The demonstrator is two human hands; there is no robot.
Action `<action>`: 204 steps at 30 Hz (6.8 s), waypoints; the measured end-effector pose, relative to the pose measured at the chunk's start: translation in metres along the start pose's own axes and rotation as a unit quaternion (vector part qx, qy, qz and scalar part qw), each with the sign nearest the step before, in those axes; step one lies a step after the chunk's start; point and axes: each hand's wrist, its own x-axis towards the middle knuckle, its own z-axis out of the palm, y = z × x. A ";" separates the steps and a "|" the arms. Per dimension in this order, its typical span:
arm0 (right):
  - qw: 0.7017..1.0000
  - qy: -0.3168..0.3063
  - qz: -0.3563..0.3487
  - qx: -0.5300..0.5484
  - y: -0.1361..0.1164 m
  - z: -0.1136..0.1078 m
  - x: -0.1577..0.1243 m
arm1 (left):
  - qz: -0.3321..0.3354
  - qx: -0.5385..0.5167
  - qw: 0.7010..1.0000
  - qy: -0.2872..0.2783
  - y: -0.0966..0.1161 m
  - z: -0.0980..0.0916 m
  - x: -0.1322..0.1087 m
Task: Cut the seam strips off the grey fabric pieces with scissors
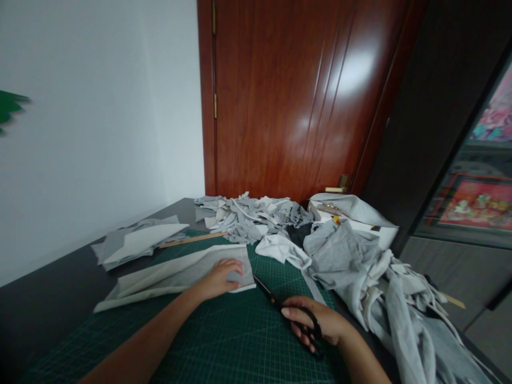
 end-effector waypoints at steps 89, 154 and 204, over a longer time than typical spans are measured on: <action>0.990 0.096 0.036 0.092 -0.011 0.083 -0.028 | -0.037 -0.215 0.973 0.077 0.021 0.040 0.012; 0.997 0.021 0.057 0.055 -0.024 0.059 0.000 | -0.076 -0.234 0.969 -0.010 0.022 0.030 0.008; 0.996 0.060 0.020 0.059 -0.035 0.064 0.029 | -0.067 -0.312 0.947 -0.022 0.018 0.031 0.008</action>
